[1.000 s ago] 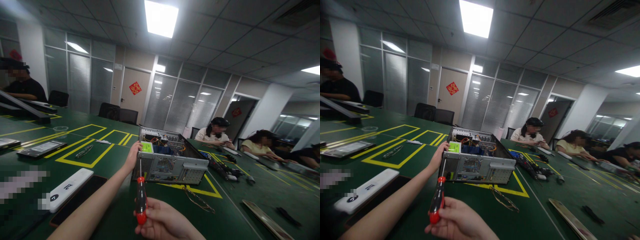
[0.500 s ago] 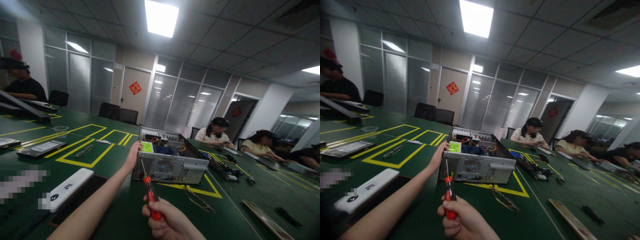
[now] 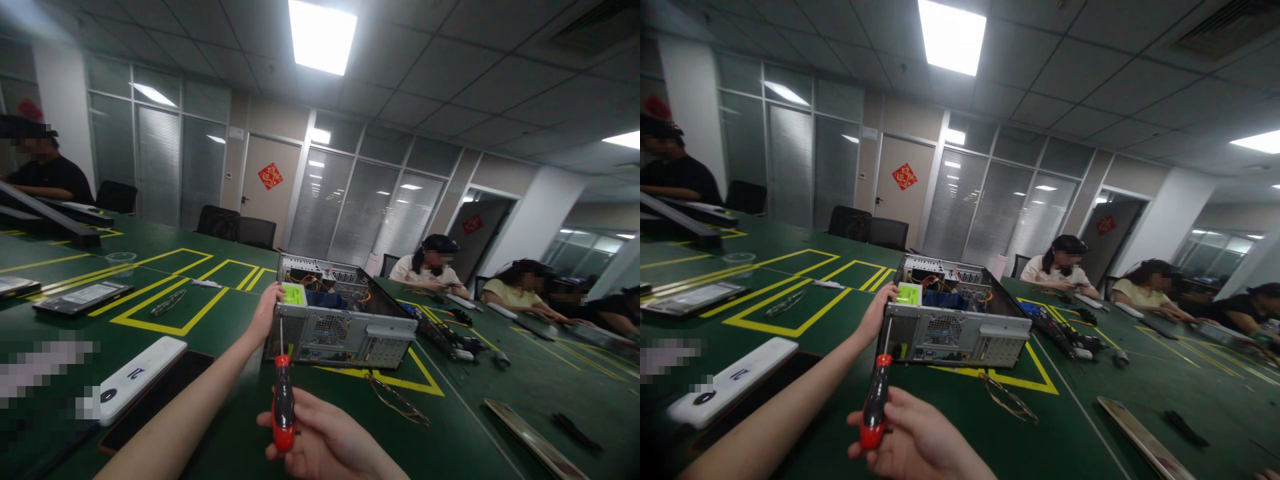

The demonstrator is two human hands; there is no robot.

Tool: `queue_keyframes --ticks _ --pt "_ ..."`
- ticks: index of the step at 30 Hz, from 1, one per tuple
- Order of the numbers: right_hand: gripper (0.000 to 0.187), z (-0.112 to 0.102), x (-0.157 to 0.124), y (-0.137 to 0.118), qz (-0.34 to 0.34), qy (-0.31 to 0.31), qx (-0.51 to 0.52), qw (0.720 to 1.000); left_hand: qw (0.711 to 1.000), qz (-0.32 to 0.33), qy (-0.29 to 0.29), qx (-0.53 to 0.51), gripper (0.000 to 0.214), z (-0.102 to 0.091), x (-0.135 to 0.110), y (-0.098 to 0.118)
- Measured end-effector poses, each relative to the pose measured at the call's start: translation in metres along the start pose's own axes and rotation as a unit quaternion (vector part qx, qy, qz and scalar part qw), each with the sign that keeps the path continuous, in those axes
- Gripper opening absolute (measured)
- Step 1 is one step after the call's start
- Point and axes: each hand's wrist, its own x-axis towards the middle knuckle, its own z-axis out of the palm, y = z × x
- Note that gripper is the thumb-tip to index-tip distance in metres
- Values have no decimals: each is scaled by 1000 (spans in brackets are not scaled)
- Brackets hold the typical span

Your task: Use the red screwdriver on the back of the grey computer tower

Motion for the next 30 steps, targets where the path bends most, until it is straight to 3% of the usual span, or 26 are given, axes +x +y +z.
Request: queue_keyframes --ticks 7,17,30 --pt "56 1 -1 0 -36 47 -4 998 1000 -6 -1 -3 39 0 1 1" --pt "46 -5 1 8 -4 -24 -41 999 1000 1 -5 0 37 -1 0 1" --pt "41 -2 0 2 -51 22 -23 998 1000 5 -10 10 38 -1 1 -1"
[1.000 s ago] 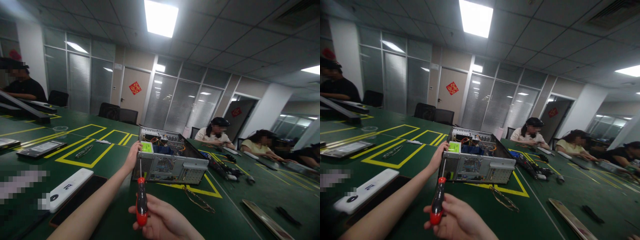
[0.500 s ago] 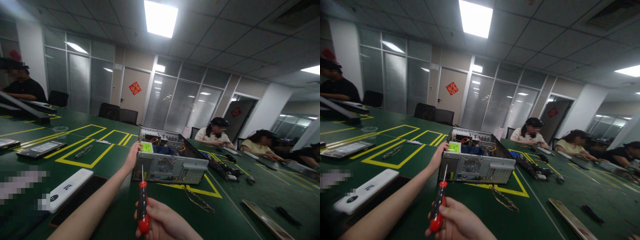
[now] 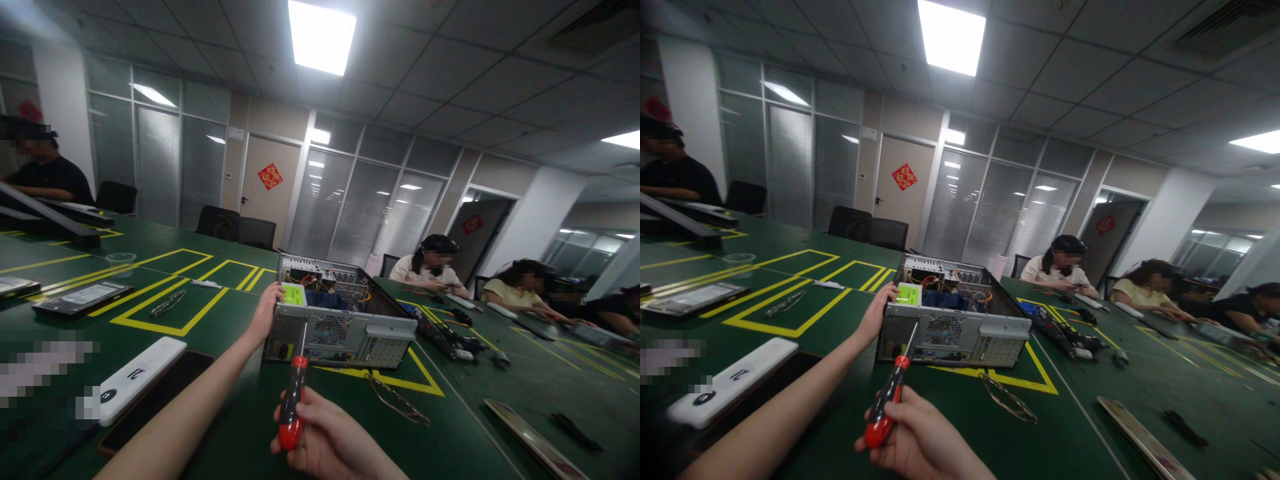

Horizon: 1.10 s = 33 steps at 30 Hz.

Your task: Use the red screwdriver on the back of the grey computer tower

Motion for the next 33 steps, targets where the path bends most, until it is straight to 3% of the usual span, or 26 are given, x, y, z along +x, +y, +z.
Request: queue_keyframes --ticks 15,21,24,27,33 --pt "43 0 -1 -3 17 38 22 999 1000 -12 7 -2 38 0 0 2" --pt "26 14 -3 -2 32 147 103 983 1000 -14 12 -9 39 1 0 -2" --pt "38 22 -5 -5 36 189 99 976 1000 -14 14 -10 39 1 0 -2" --pt "51 25 -7 -9 31 220 109 969 1000 -10 15 -9 40 2 0 -1" --pt "34 28 -8 -13 17 242 176 954 1000 -14 15 -11 40 2 0 -2"
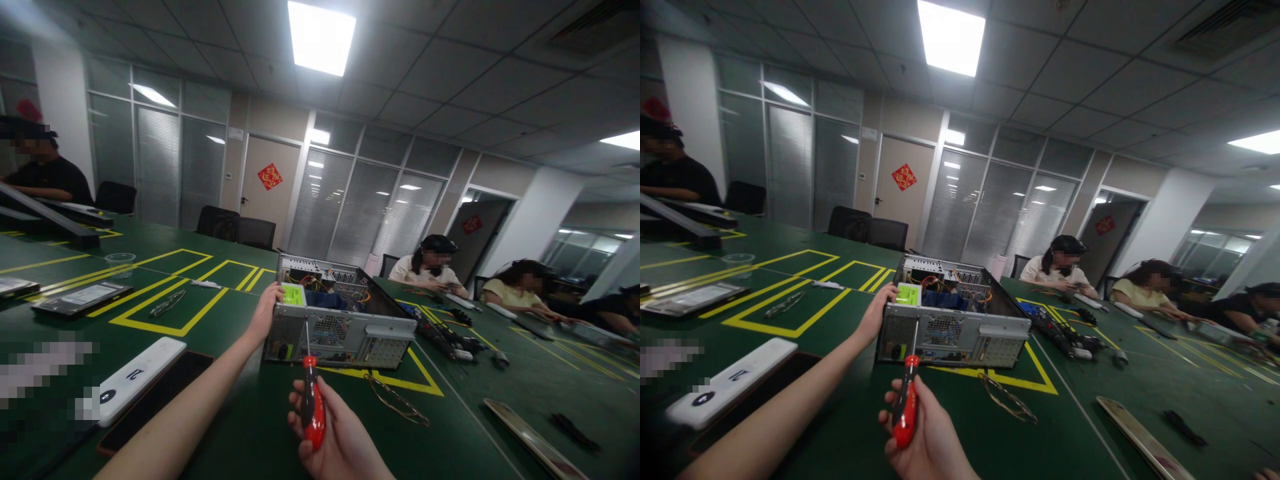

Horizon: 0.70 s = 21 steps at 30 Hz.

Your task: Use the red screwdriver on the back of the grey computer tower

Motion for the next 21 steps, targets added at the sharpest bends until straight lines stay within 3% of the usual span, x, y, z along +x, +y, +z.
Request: queue_keyframes --ticks 5,14,21 --pt "40 -1 3 0 -5 -14 11 1000 1000 2 1 1 39 0 0 1" --pt "34 -5 8 0 -27 28 54 998 1000 6 -2 7 41 0 0 1" --pt "33 -1 2 -3 -1 21 47 999 1000 3 -6 10 43 -1 -1 1"
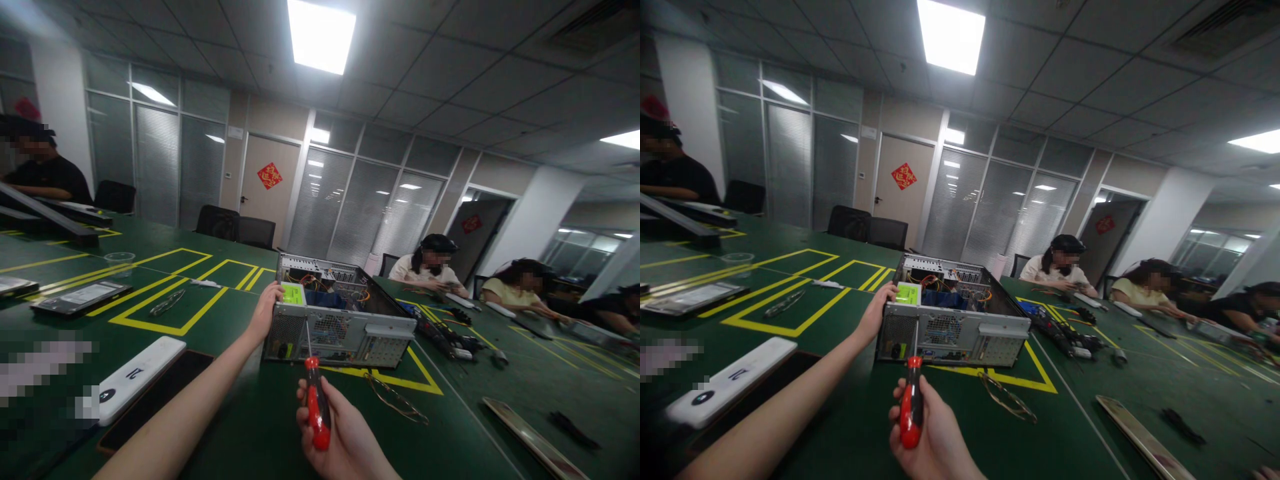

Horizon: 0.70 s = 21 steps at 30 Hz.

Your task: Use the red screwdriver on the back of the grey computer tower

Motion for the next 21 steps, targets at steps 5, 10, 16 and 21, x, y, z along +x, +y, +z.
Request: queue_keyframes --ticks 5,10,16,21 --pt "42 -3 2 -4 1 -36 17 999 1000 2 0 -2 41 0 0 2" --pt "54 -2 0 -5 42 -46 -20 998 1000 7 -1 -5 41 0 0 2" --pt "46 1 -3 -5 -2 4 -18 1000 1000 11 -6 -10 39 -1 0 -1" --pt "41 -4 1 -7 -6 -24 -11 1000 1000 8 -2 -10 40 0 1 -1"
